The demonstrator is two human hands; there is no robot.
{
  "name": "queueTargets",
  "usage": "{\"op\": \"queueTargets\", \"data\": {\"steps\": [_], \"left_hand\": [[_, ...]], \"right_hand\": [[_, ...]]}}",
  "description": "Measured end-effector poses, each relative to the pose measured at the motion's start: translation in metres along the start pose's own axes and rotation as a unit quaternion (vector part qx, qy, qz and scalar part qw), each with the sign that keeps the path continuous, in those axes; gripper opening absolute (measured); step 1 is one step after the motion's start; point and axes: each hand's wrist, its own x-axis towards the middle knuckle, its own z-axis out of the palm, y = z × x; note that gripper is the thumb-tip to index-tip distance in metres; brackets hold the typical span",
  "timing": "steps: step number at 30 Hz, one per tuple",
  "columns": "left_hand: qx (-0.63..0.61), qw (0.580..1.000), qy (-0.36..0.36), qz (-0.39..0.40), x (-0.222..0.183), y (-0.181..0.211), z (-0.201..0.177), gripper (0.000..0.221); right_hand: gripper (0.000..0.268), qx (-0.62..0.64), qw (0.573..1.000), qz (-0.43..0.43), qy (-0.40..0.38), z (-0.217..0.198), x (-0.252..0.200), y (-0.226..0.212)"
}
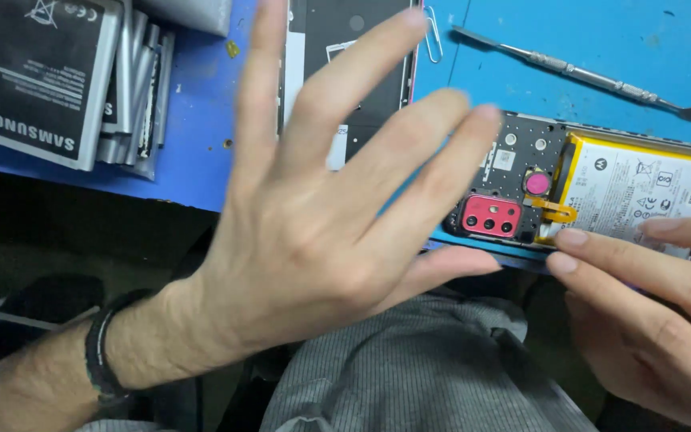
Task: Assembling internal components of a smartphone by connecting ribbon cables and fastening screws.
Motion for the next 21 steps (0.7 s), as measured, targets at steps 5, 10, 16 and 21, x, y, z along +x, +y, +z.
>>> {"op": "queueTargets", "data": {"steps": [5,10,16,21], "left_hand": [[0.056,0.998,0.028,0.013,-0.033,0.003,0.003,0.053],[0.100,0.994,0.004,0.044,-0.043,0.005,0.010,0.034],[0.103,0.993,0.012,0.053,-0.034,-0.003,0.020,0.027],[0.065,0.996,0.033,0.061,-0.032,-0.010,0.027,0.023]], "right_hand": [[0.046,-0.026,0.999,-0.023,-0.016,0.003,0.031,0.008],[0.050,-0.030,0.996,-0.084,0.008,0.005,0.071,0.004],[0.044,-0.030,0.997,-0.064,-0.011,0.003,0.077,0.003],[0.039,-0.044,0.997,-0.068,-0.001,0.004,0.078,0.007]]}}
